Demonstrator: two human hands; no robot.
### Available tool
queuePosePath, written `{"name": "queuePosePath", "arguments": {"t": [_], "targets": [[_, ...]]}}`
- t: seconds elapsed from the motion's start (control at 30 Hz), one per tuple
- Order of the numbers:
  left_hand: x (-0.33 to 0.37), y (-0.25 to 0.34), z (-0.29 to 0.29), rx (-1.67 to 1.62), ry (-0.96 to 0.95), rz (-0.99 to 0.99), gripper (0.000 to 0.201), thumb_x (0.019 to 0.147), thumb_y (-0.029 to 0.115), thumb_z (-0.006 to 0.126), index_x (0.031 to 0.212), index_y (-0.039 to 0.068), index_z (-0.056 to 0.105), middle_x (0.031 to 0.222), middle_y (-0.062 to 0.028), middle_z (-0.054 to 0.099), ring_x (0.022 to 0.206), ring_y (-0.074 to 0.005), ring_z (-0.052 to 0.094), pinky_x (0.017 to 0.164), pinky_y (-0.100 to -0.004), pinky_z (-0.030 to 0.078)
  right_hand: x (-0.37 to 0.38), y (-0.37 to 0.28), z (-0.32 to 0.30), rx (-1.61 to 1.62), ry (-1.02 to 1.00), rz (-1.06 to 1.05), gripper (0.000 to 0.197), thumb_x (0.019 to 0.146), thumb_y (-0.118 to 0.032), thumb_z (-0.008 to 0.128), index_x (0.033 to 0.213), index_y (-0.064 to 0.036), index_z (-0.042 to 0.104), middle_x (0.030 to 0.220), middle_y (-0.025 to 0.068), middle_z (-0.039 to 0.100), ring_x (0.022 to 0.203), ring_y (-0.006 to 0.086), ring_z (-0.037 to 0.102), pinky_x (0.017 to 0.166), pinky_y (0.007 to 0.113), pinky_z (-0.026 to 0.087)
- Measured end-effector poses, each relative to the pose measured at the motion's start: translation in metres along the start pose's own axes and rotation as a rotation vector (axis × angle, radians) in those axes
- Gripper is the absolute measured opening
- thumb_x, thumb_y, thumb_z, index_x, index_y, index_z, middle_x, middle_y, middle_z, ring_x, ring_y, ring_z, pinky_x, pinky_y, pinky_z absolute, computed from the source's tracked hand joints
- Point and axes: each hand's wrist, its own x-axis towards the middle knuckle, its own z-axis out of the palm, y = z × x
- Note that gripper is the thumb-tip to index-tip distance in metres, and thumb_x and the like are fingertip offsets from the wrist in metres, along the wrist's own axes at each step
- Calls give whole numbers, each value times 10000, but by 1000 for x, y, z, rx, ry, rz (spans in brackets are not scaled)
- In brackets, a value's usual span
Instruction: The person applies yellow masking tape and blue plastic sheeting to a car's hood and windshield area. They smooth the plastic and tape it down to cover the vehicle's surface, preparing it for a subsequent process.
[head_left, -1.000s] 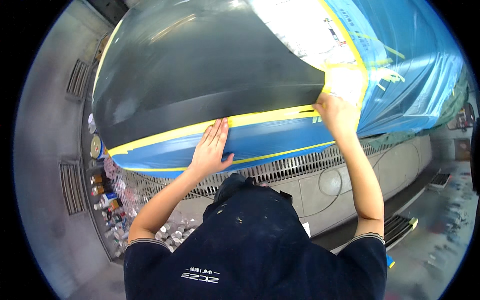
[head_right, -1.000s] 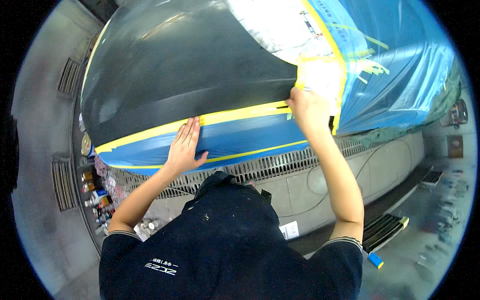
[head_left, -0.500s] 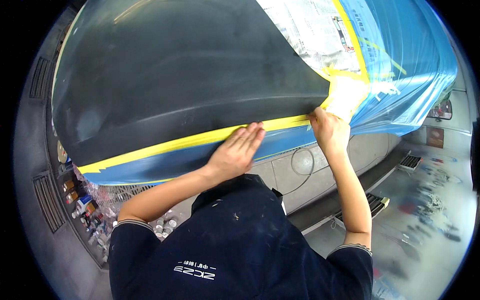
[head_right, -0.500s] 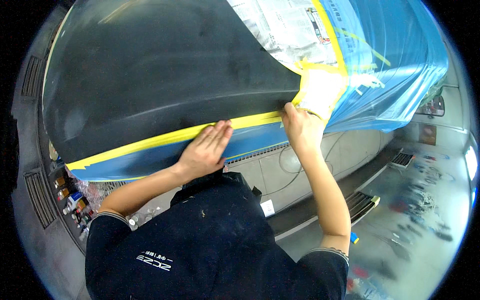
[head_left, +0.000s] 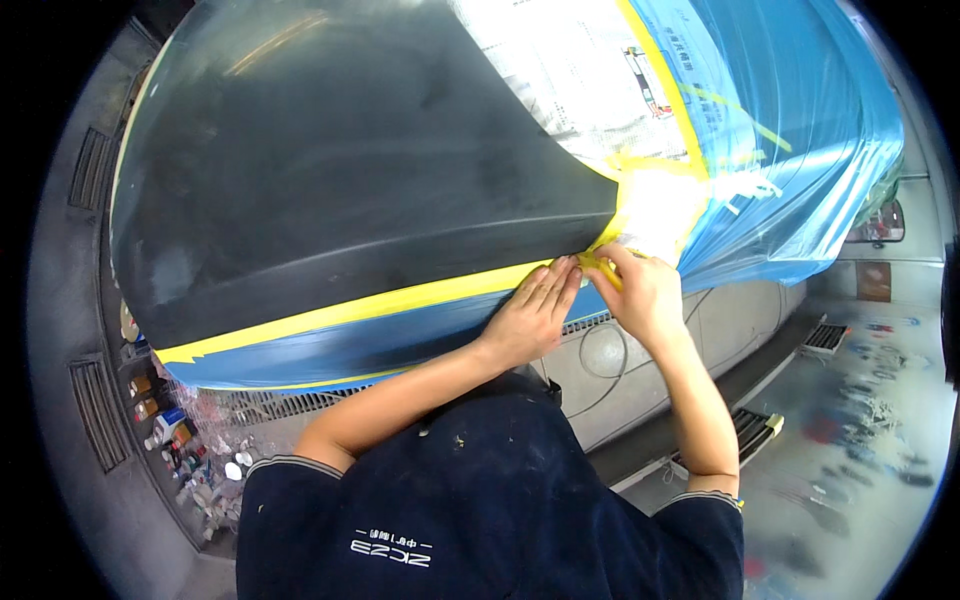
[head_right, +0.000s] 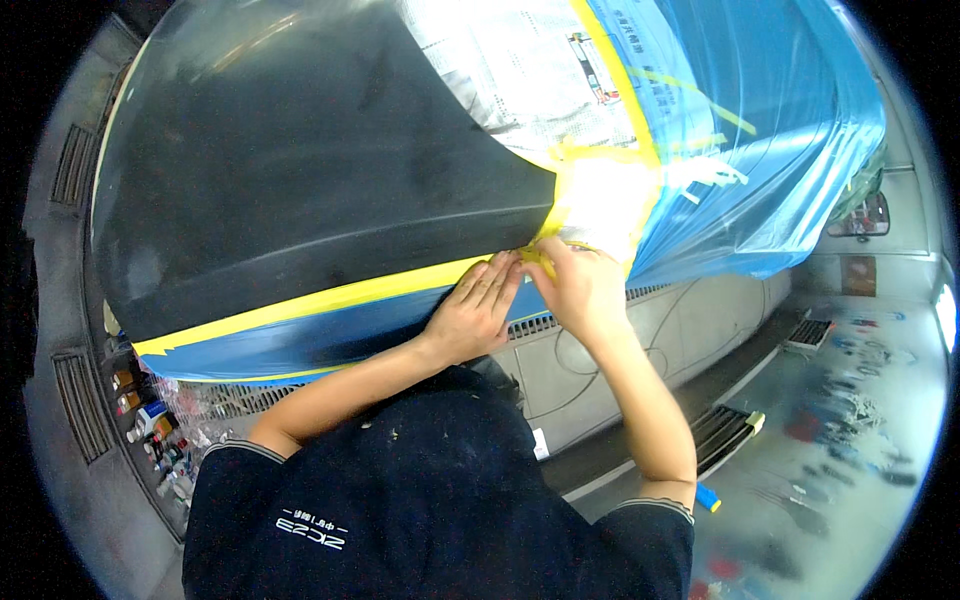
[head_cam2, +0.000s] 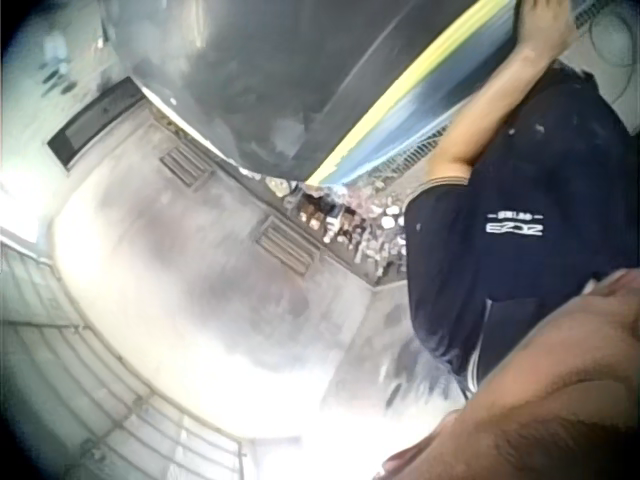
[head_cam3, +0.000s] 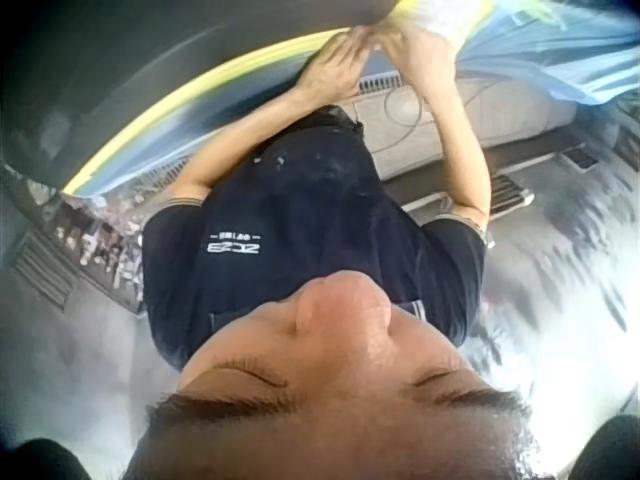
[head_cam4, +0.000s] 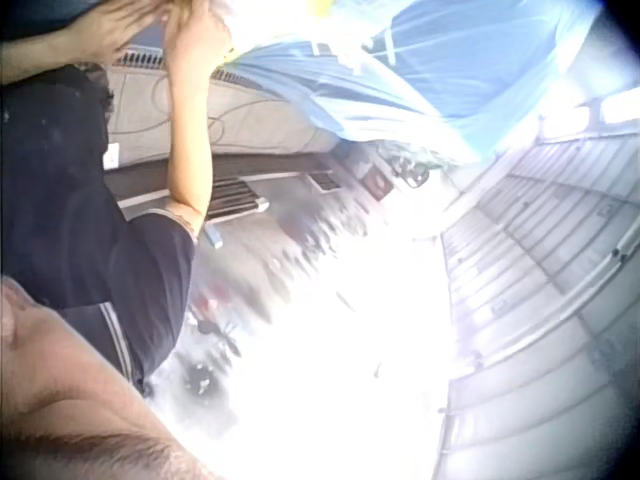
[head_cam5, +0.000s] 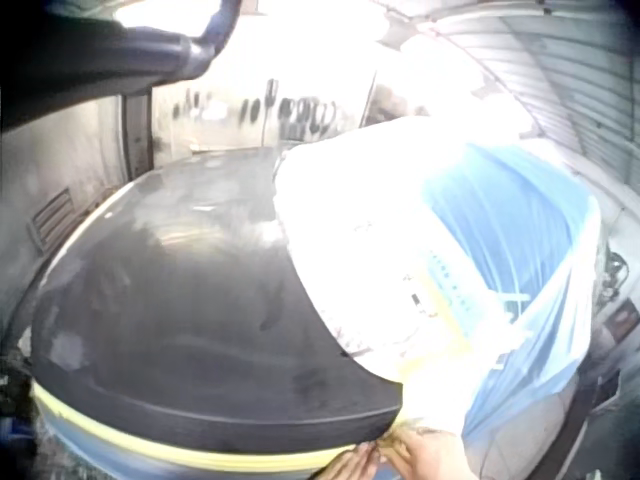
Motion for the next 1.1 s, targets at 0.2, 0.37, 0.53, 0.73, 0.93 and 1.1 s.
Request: {"name": "queuePosePath", "arguments": {"t": [0.2, 0.37, 0.53, 0.73, 0.93, 1.1], "targets": [[0, 4, -3, -31, -46, -40, 873, 826, 302, 684, 1510, -155, 390, 1597, -272, 433, 1543, -348, 358, 1285, -462, 240, -19, 100, -71, 876, -442, 347, 327, 929, -25, 742, 1251, 10, 695, 853, 32, 723, 728, 26, 585, 648, 219, 478], [11, 23, -6, -112, -42, -161, 957, 790, 276, 756, 1532, -159, 336, 1593, -309, 411, 1522, -398, 378, 1256, -471, 305, 1, 140, -49, 712, -409, 90, 247, 962, -118, 703, 1125, 68, 711, 925, 118, 749, 858, 113, 674, 761, 297, 544], [31, 57, 11, -53, -30, -266, 1035, 784, 305, 784, 1545, -174, 272, 1590, -347, 382, 1532, -435, 340, 1259, -492, 285, 10, 143, -57, 686, -754, 120, 349, 986, -217, 702, 1180, 72, 677, 710, 96, 679, 491, 140, 586, 521, 335, 491], [46, 86, 18, 22, -83, -443, 1081, 812, 351, 776, 1563, -172, 202, 1606, -353, 338, 1547, -441, 298, 1264, -493, 280, 12, 152, -33, 757, -602, -213, 161, 983, -140, 700, 950, -1, 625, 721, 4, 582, 644, 53, 525, 546, 277, 439], [65, 94, 15, 177, -195, -466, 993, 867, 419, 715, 1544, -164, 282, 1593, -376, 340, 1535, -455, 314, 1264, -487, 286, -4, 156, -4, 1029, -442, -285, 184, 959, -111, 718, 868, 4, 608, 716, -15, 573, 642, 58, 520, 548, 270, 416], [65, 102, 29, 234, -142, -496, 1052, 863, 546, 706, 1530, -177, 330, 1570, -422, 338, 1516, -515, 313, 1240, -546, 308, -63, 179, -86, 1135, -309, 105, 134, 977, -69, 689, 862, -32, 633, 748, -21, 625, 614, 33, 536, 530, 219, 391]]}}
